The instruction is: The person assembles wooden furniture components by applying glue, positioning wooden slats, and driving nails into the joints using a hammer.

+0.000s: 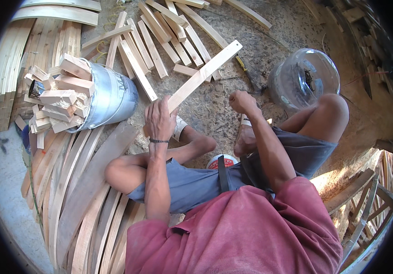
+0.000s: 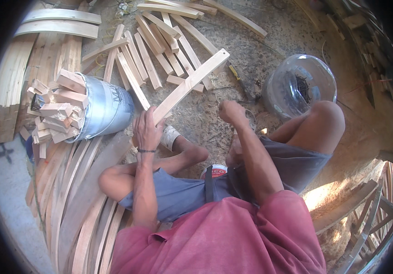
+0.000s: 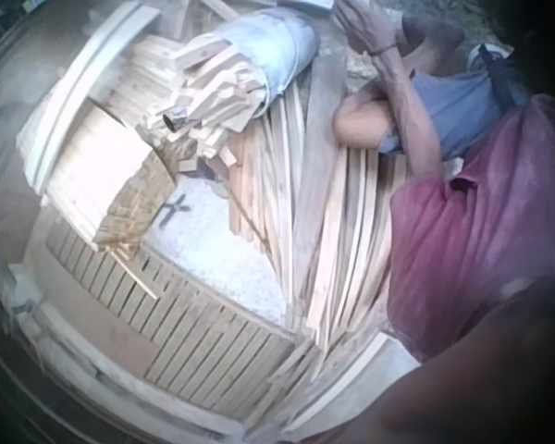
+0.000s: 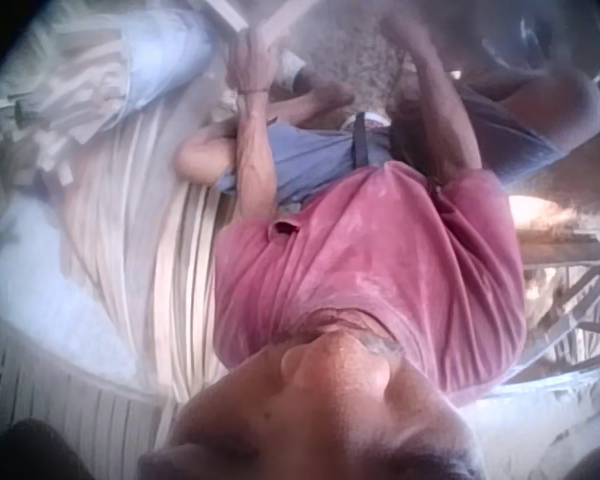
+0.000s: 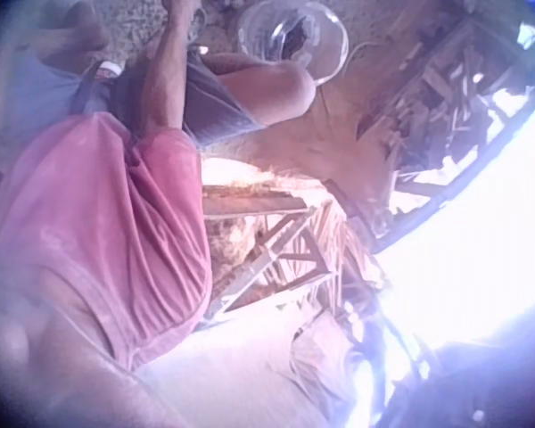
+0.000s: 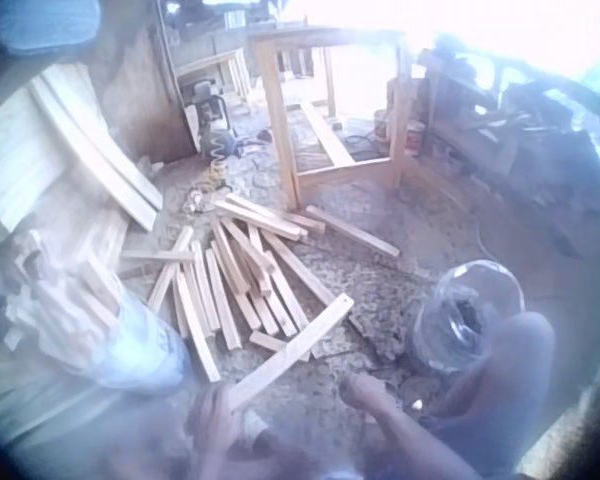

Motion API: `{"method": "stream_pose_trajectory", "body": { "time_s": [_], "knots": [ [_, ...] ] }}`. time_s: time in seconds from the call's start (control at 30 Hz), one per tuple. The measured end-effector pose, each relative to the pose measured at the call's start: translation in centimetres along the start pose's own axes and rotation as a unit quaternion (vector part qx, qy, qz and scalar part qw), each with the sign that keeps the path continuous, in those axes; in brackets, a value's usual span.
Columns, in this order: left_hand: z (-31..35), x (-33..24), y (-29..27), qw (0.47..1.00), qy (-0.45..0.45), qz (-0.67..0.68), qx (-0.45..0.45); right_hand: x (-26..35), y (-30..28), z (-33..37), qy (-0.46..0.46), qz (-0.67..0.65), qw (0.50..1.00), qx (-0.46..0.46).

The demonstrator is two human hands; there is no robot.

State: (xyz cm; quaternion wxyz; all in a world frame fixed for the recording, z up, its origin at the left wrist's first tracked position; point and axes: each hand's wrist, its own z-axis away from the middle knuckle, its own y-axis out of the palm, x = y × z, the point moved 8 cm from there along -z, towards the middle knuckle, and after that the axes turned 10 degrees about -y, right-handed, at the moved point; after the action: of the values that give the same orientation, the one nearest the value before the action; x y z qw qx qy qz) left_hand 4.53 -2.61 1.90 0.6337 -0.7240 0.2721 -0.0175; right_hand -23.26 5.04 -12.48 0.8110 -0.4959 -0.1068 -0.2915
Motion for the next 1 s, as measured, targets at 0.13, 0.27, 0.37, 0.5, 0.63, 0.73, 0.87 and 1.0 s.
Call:
{"method": "stream_pose_trajectory", "body": {
  "time_s": [0.13,0.27,0.37,0.5,0.63,0.73,0.87,1.0],
  "knots": [
    [-1.5,0.5,2.2,0.999,0.006,0.007,0.048,-4.8,-0.2,-2.6,0.101,-0.039,0.993,-0.053],
    [-1.2,0.1,3.0,0.997,0.020,0.000,0.073,-7.6,0.9,-6.5,0.064,0.058,0.990,-0.109],
    [-1.2,-0.1,3.1,0.997,0.013,-0.017,0.075,-7.8,2.7,-8.8,0.005,0.076,0.991,-0.113],
    [-1.4,-1.1,3.0,0.994,-0.018,-0.025,0.109,-6.9,4.1,-10.9,-0.059,0.071,0.986,-0.139],
    [-1.7,-2.5,3.2,0.994,-0.029,0.001,0.107,-6.7,5.0,-13.0,-0.045,0.137,0.988,-0.052],
    [-2.6,-4.0,4.5,0.996,-0.008,0.003,0.093,-6.2,4.6,-13.2,-0.060,0.159,0.984,-0.056],
    [-5.2,-7.7,5.5,0.998,0.031,0.016,0.058,-6.2,2.2,-9.8,0.038,0.035,0.993,-0.105],
    [-7.2,-12.2,6.3,0.991,0.094,0.083,0.050,-9.3,2.1,-4.4,0.123,-0.493,0.844,-0.173]
  ]
}}
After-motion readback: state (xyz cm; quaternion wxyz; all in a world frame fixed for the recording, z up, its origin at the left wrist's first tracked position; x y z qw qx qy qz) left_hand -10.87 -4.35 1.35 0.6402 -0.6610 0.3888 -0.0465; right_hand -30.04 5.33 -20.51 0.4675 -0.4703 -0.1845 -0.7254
